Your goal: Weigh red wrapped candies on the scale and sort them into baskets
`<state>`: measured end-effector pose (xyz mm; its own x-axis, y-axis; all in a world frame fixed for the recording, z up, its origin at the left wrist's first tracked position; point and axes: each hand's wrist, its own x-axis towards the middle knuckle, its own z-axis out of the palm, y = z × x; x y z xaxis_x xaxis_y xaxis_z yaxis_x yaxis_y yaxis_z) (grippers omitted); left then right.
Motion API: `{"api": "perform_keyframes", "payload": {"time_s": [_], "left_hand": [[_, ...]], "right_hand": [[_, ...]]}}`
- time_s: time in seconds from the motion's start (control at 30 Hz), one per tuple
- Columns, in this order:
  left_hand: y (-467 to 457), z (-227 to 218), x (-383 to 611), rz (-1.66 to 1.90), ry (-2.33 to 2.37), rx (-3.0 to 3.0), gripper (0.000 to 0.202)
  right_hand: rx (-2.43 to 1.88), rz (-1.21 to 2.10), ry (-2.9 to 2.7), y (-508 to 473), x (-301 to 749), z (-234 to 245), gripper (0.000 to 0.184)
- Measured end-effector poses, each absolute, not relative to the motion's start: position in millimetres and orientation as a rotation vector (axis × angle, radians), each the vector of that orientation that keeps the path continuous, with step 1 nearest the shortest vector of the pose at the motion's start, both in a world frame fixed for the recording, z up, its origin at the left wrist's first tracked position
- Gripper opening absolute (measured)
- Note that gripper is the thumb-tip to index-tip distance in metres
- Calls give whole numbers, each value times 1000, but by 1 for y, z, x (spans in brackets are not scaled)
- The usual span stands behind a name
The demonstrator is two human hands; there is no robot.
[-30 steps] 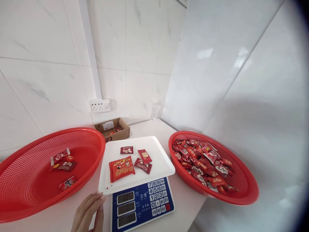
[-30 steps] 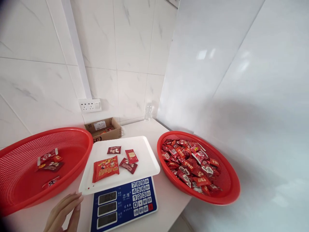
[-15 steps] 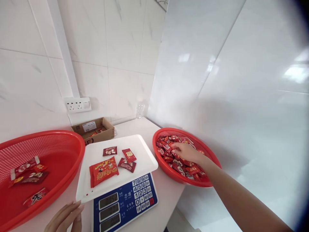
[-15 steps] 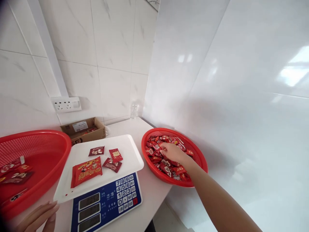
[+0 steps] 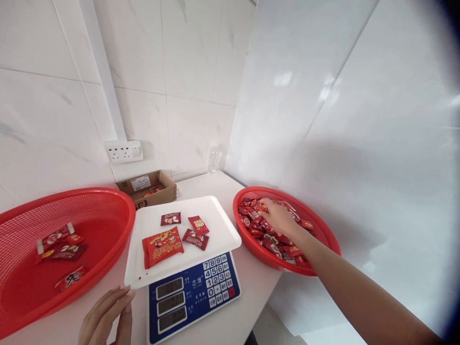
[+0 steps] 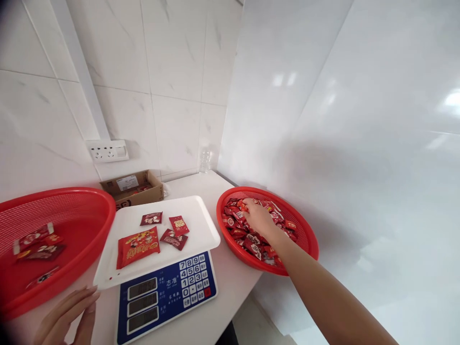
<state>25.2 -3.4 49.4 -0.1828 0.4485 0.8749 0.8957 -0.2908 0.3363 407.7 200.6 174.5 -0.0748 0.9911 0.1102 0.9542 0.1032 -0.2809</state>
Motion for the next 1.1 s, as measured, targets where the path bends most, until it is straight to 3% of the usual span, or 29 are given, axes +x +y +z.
{"api": "perform_keyframes", "payload": {"time_s": [0.27,0.4,0.57,0.67,0.9,1.1], "left_hand": [[-13,85,49,-1337,-1624,-1723,18],[-12,83,47,-1383,-1618,-1722,22],[-14,81,48,-1500,-1702,-1651,29],[-15,79,48,-1531,-1780,-1642,33],[-13,73,51,-1577,-1852,-1649,33],[-13,73,50,-1537,-1836,-1666,31]], "right_hand": [[-1240,560,-2318,162,284,192,28],[-1109,499,-2372,161,247,184,33],[-921,156,-2305,141,268,175,28],[-923,55,-2209,118,304,165,24],[-1403,-67,-1689,78,369,141,22],[-1502,-44,-1737,82,375,139,25]]}}
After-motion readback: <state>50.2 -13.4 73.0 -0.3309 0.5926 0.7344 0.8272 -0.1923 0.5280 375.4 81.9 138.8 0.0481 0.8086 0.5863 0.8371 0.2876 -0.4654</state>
